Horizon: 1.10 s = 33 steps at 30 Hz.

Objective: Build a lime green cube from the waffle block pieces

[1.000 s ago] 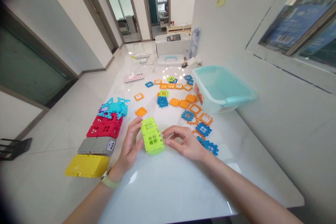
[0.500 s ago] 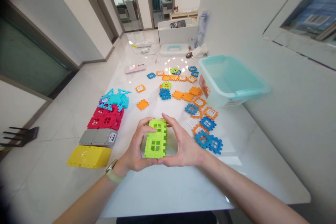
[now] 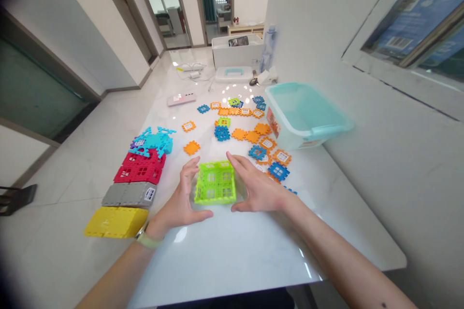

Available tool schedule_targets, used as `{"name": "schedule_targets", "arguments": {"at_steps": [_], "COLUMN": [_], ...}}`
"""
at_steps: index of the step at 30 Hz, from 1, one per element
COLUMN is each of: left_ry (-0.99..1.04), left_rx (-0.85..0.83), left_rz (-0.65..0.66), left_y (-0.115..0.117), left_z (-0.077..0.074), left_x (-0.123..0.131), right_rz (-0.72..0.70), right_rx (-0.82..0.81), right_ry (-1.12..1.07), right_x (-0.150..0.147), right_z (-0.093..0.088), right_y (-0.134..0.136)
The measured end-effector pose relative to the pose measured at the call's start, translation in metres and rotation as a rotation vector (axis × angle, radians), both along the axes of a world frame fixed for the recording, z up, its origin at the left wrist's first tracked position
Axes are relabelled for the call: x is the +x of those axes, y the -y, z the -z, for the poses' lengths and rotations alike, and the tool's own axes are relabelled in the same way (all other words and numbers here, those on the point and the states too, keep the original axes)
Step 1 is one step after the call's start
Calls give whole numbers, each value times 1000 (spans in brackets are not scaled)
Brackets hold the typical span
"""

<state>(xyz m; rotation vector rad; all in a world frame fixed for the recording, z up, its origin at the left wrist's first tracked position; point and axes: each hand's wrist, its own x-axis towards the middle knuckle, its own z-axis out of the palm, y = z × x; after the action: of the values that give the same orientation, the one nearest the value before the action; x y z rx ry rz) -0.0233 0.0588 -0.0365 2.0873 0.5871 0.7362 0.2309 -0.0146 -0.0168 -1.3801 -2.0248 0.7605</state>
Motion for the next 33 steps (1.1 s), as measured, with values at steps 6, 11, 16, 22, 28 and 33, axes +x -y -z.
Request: {"name": "schedule_targets", "arguments": {"at_steps": [6,11,16,22,28,33], "left_ry": [-128,-103,-92,-95,-134,-110], "left_rx": [57,30,61,60,37,-17], "left_rz": [21,-17,-72,-107,-95,-99], "left_y": [-7,-17,-14,-12,-11,-10], "left_z": [4,4,4,7,7,3], "left_x": [2,2,1,0,4,4], "right_rz": [-14,35,150,342,486,522], "right_rx": [-60,-11,71,256,200,145], "right_ry": [70,99,146,120,200,382], "right_x": [8,3,-5,-2,20,40], "right_z": [9,18,17,-4,-10,-7], "right_y": [-2,-5,-7,2,-78,-189]}}
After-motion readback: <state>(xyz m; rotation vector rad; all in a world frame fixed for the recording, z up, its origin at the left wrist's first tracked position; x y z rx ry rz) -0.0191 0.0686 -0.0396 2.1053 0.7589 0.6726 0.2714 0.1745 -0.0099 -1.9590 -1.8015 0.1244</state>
